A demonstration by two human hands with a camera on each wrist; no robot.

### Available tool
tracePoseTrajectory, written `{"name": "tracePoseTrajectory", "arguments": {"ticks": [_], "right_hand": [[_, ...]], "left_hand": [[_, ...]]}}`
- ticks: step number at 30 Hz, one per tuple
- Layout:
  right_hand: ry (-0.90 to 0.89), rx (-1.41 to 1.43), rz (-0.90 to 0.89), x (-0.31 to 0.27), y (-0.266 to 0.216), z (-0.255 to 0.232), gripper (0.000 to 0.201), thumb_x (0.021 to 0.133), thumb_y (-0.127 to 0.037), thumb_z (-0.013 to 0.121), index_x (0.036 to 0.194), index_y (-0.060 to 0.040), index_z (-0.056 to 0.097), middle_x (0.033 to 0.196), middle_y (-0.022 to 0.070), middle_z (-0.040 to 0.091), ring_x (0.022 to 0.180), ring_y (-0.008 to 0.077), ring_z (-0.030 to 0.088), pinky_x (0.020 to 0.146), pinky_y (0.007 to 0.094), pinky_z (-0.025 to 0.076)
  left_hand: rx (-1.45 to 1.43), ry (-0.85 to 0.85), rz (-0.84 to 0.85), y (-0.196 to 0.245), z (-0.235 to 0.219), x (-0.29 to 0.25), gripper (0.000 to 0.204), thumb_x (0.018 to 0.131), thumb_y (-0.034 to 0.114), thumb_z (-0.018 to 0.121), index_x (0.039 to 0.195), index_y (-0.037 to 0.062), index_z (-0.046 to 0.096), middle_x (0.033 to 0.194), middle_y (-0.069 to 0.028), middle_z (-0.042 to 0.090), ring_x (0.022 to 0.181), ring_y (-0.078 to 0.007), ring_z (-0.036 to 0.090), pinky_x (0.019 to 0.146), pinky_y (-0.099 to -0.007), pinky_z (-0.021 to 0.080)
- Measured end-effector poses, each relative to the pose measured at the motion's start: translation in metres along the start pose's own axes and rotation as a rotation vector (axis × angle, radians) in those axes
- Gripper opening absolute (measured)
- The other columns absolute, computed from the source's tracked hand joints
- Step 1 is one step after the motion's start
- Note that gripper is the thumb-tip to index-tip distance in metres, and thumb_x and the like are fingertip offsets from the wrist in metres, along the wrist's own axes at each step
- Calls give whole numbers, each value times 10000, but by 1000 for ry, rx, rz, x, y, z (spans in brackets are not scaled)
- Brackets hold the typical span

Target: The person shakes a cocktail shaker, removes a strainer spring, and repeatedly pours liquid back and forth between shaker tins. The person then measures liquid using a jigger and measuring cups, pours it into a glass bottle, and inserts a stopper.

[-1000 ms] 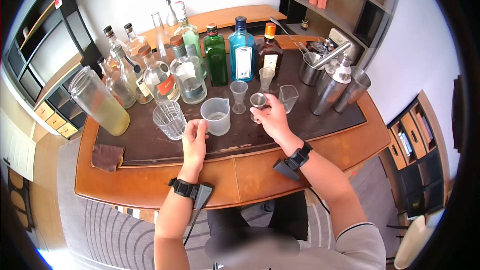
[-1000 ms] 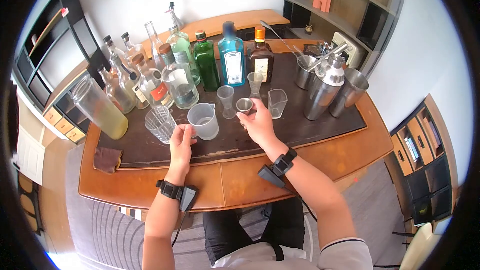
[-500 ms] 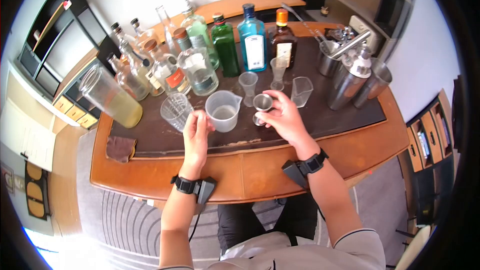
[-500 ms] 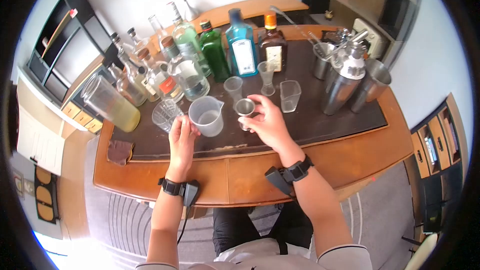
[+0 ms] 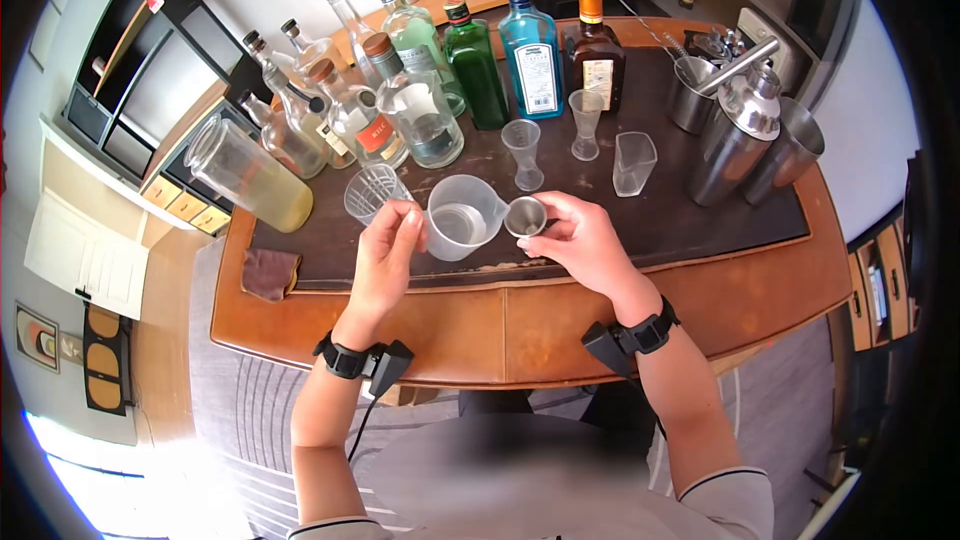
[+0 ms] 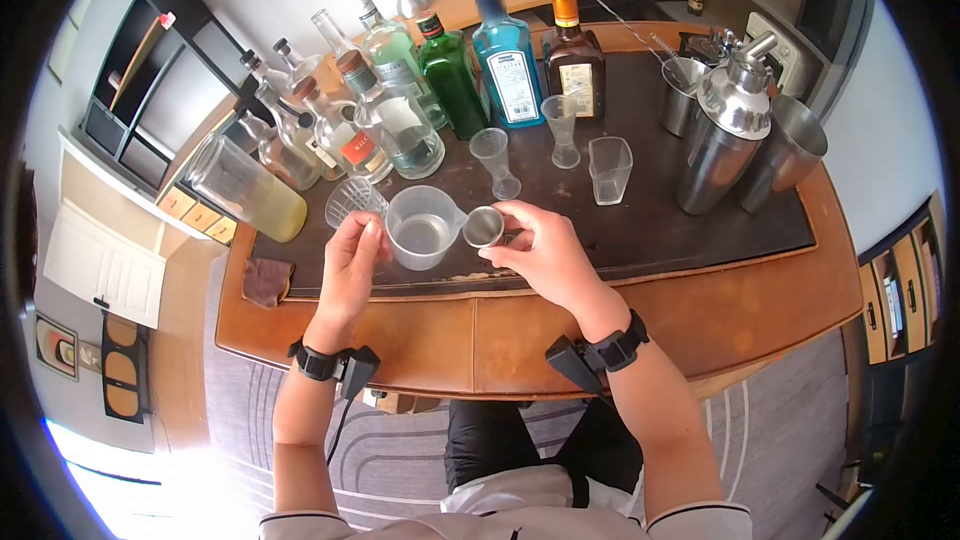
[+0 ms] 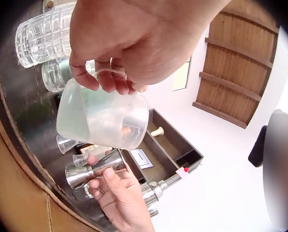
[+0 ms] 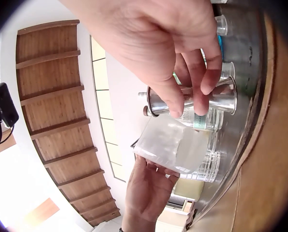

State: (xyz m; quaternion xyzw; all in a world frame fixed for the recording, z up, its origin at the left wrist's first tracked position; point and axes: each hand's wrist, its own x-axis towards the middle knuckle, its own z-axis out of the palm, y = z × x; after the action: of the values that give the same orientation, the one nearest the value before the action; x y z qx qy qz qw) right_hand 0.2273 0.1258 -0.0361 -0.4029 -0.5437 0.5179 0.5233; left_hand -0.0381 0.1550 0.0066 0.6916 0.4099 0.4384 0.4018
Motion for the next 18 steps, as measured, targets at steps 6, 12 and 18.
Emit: {"name": "tracePoseTrajectory", "arguments": {"ticks": [6,12,18], "right_hand": [[0,8,10,-1,1,0,474,839,-8,782,1278,34,609,995,75,712,756,80,683,685,248,545],[-28,48,12,-4,0,5,457,842,-5,776,1266,41,611,980,72,706,763,84,687,685,244,549],[-56,-6,72,-6,-7,8,460,852,61,732,1287,52,584,1096,75,701,823,92,675,726,249,570]], "left_hand": [[189,-64,16,21,-9,5,161,1065,162,530,1019,22,594,840,6,595,769,-74,569,711,-244,479],[293,-117,44,41,-18,13,139,1018,132,603,1032,-6,615,831,-33,623,734,-107,584,678,-278,504],[451,-210,115,57,-23,19,135,998,136,626,1040,8,625,816,-86,623,704,-161,590,664,-304,493]]}}
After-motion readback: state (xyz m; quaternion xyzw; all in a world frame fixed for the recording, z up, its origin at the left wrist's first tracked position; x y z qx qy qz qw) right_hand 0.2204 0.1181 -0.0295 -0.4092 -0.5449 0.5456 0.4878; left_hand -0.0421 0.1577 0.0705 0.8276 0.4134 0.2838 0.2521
